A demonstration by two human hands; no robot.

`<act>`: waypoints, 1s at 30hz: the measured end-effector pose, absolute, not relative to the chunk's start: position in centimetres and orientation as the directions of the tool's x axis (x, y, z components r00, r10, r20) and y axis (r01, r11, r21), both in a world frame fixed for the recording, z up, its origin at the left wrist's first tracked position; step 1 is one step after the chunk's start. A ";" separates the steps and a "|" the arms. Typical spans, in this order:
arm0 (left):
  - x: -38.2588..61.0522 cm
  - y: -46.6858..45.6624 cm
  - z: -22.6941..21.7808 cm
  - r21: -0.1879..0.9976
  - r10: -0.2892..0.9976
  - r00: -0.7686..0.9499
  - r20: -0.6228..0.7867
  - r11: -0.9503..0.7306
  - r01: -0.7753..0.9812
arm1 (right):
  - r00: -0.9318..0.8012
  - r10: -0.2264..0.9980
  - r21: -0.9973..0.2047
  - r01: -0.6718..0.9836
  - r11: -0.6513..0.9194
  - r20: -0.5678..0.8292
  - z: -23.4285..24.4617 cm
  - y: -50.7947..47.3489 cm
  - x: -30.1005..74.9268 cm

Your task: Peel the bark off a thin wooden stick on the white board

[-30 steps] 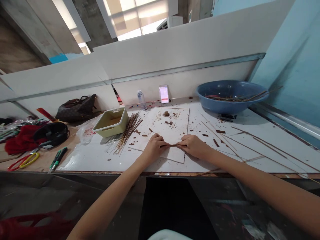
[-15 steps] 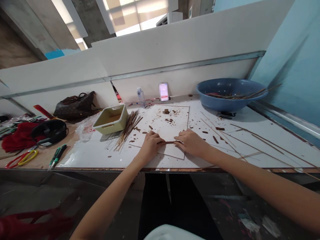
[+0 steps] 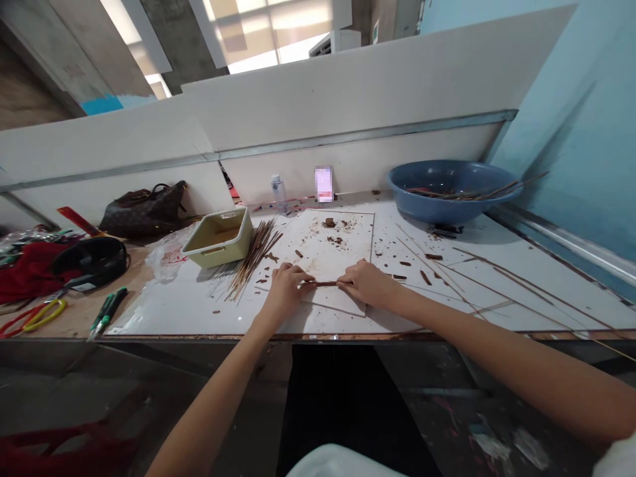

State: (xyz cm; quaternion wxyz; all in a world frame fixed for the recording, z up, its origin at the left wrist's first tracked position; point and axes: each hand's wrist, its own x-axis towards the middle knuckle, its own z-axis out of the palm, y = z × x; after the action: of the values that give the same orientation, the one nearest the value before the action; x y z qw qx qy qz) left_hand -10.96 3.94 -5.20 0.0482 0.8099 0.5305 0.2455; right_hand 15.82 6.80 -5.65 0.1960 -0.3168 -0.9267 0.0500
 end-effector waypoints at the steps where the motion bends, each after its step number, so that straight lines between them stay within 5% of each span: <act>1: -11.3 3.7 -5.2 0.349 0.887 0.302 0.350 -0.422 0.836 | -0.730 0.600 -0.214 0.561 0.799 0.328 -5.5 6.9 15.7; 16: -11.8 4.3 -5.5 0.424 0.881 0.295 0.371 -0.443 0.790 | -0.791 0.568 -0.117 0.557 0.822 0.226 -4.7 7.7 13.8; 22: -11.6 4.1 -5.4 0.433 0.898 0.272 0.345 -0.410 0.803 | -0.773 0.600 -0.172 0.575 0.800 0.205 -4.8 7.4 12.9; 27: -11.4 4.2 -5.4 0.445 0.920 0.235 0.314 -0.361 0.819 | -0.800 0.590 0.000 0.594 0.805 0.115 -3.4 7.2 12.0; 30: -11.3 4.0 -5.5 0.433 0.921 0.215 0.324 -0.347 0.832 | -0.808 0.578 -0.011 0.581 0.814 0.116 -2.7 7.5 11.1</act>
State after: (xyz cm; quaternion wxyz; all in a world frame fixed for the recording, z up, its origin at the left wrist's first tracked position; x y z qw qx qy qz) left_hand -11.35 4.01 -5.49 0.0827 0.7751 0.5655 0.2694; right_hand 11.08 7.54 -2.75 0.0569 -0.3047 -0.9507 -0.0124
